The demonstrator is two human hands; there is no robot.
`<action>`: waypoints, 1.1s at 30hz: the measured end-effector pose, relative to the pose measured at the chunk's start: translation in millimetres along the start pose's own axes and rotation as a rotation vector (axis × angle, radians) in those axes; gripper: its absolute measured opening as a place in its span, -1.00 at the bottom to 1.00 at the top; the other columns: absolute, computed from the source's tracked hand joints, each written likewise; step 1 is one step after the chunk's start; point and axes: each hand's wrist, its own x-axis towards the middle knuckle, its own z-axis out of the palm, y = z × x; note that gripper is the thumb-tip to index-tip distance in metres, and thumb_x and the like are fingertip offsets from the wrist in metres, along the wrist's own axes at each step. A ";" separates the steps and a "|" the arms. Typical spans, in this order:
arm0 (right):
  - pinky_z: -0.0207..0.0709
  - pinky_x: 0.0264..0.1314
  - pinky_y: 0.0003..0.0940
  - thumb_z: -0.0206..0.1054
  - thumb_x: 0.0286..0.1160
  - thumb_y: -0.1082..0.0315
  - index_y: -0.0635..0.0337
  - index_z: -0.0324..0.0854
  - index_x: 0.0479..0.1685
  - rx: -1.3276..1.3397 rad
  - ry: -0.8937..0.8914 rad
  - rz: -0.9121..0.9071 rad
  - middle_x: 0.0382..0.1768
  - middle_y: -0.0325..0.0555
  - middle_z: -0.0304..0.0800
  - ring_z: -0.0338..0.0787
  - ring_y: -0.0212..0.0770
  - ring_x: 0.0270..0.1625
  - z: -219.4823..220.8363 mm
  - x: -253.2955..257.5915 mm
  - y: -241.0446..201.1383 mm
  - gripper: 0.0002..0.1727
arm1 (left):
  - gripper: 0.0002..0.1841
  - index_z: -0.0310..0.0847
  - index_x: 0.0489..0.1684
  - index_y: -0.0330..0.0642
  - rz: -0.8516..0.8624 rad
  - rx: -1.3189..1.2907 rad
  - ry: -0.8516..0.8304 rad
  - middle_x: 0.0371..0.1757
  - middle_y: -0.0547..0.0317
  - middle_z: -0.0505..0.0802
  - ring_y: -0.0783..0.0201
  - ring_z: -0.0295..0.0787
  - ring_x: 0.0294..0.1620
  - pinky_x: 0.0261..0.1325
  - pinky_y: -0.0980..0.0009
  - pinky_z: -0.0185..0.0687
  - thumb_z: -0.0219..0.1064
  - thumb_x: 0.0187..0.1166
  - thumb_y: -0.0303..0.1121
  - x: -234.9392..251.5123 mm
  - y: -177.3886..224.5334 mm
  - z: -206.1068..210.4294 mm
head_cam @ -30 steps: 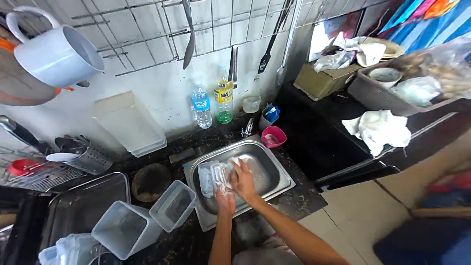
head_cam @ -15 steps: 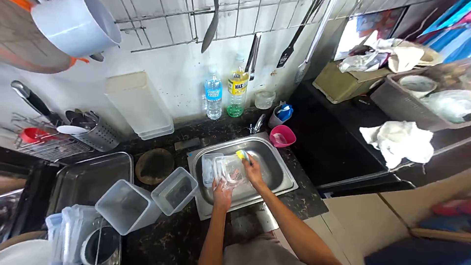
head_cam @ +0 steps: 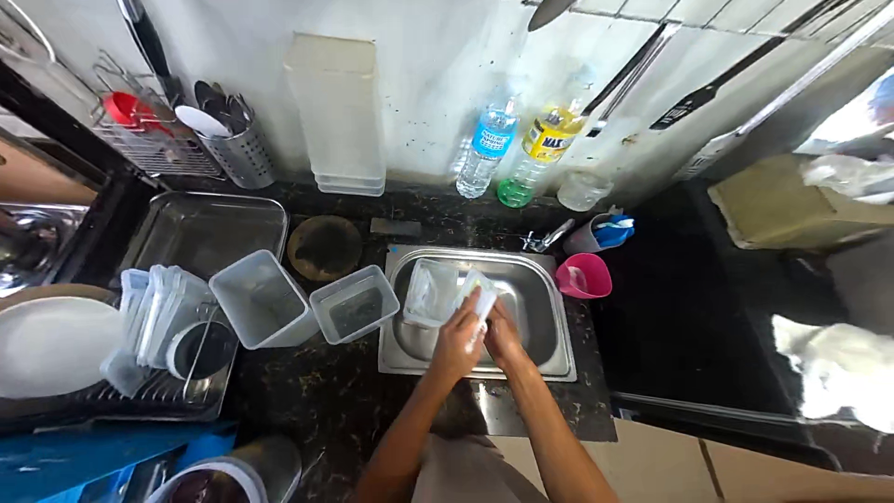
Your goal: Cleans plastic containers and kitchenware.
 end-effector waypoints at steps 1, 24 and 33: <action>0.65 0.31 -0.28 -0.04 0.85 0.32 0.15 0.10 0.81 0.005 0.018 0.022 0.41 0.06 0.63 0.74 -0.21 0.27 2.1 8.1 1.2 -0.43 | -0.73 0.74 0.05 -0.55 -0.019 0.026 0.009 0.55 -0.28 0.64 -0.07 0.63 0.55 0.60 0.10 0.55 0.19 0.60 -0.55 6.0 -9.8 -4.6; 0.65 0.34 -0.20 0.27 0.49 0.41 0.40 0.39 0.58 -0.614 -0.037 -0.351 0.34 0.26 0.67 0.74 -0.11 0.30 -51.2 3.6 61.1 -0.40 | -0.44 0.59 0.40 -0.40 -0.576 0.745 0.382 0.46 -0.59 0.53 -0.47 0.43 0.52 0.53 -0.18 0.44 0.50 0.43 -0.27 -71.5 -29.4 -157.2; 0.63 0.34 0.05 0.40 0.54 0.07 0.29 0.53 0.38 -0.956 0.060 -0.257 0.24 0.23 0.72 0.77 0.11 0.24 63.3 74.9 35.8 -0.43 | -0.77 0.78 -0.03 -0.37 -0.582 0.693 0.234 0.03 -0.33 0.83 -0.22 0.85 0.01 0.12 -0.16 0.72 0.44 0.59 -0.34 -68.4 -57.4 -173.6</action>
